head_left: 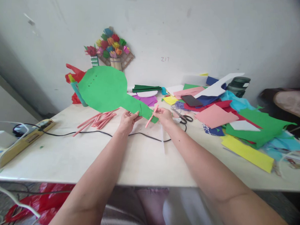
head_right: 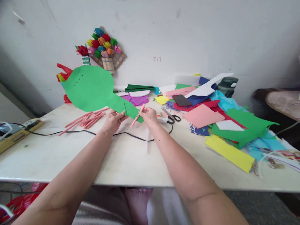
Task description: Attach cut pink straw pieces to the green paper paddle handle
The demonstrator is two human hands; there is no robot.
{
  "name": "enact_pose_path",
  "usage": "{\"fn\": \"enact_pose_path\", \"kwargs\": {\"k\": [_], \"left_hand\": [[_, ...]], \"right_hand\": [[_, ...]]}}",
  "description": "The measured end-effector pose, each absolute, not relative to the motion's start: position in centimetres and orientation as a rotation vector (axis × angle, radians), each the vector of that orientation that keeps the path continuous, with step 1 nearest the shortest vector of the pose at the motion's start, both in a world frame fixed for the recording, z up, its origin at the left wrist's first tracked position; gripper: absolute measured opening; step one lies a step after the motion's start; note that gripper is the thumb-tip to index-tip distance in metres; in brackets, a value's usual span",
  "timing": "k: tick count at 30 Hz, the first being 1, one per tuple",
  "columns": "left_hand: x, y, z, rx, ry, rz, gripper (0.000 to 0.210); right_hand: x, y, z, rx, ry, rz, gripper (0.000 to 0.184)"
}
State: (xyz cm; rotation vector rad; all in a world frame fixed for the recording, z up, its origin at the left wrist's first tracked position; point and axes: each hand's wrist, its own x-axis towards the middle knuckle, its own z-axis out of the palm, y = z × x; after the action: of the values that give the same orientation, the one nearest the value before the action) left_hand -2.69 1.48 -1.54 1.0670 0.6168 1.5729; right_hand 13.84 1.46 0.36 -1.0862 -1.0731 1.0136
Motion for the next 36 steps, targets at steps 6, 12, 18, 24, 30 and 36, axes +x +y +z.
{"fn": "enact_pose_path", "kwargs": {"k": [6, 12, 18, 24, 30, 36], "left_hand": [[-2.7, 1.6, -1.6, 1.051, 0.612, 1.588, 0.036], [-2.7, 1.5, -1.6, 1.058, 0.627, 1.578, 0.037], [-2.9, 1.7, -1.7, 1.044, 0.627, 1.577, 0.035], [-3.1, 1.8, -1.8, 1.045, 0.649, 1.517, 0.032], [-3.5, 1.9, -1.9, 1.037, 0.636, 1.475, 0.034], [-3.8, 2.1, -2.0, 1.037, 0.66, 1.461, 0.029]], "right_hand": [[13.9, 1.6, 0.2, -1.078, -1.089, 1.011, 0.01], [13.9, 2.1, -0.1, -1.046, -1.073, 1.029, 0.011], [14.0, 2.1, -0.3, -1.021, -1.074, 1.061, 0.014], [14.5, 1.7, -0.3, -1.035, -1.079, 1.133, 0.02], [14.6, 1.6, -0.2, -1.072, -1.066, 1.232, 0.019], [14.7, 1.4, -0.1, -1.089, -1.158, 1.273, 0.011]]}}
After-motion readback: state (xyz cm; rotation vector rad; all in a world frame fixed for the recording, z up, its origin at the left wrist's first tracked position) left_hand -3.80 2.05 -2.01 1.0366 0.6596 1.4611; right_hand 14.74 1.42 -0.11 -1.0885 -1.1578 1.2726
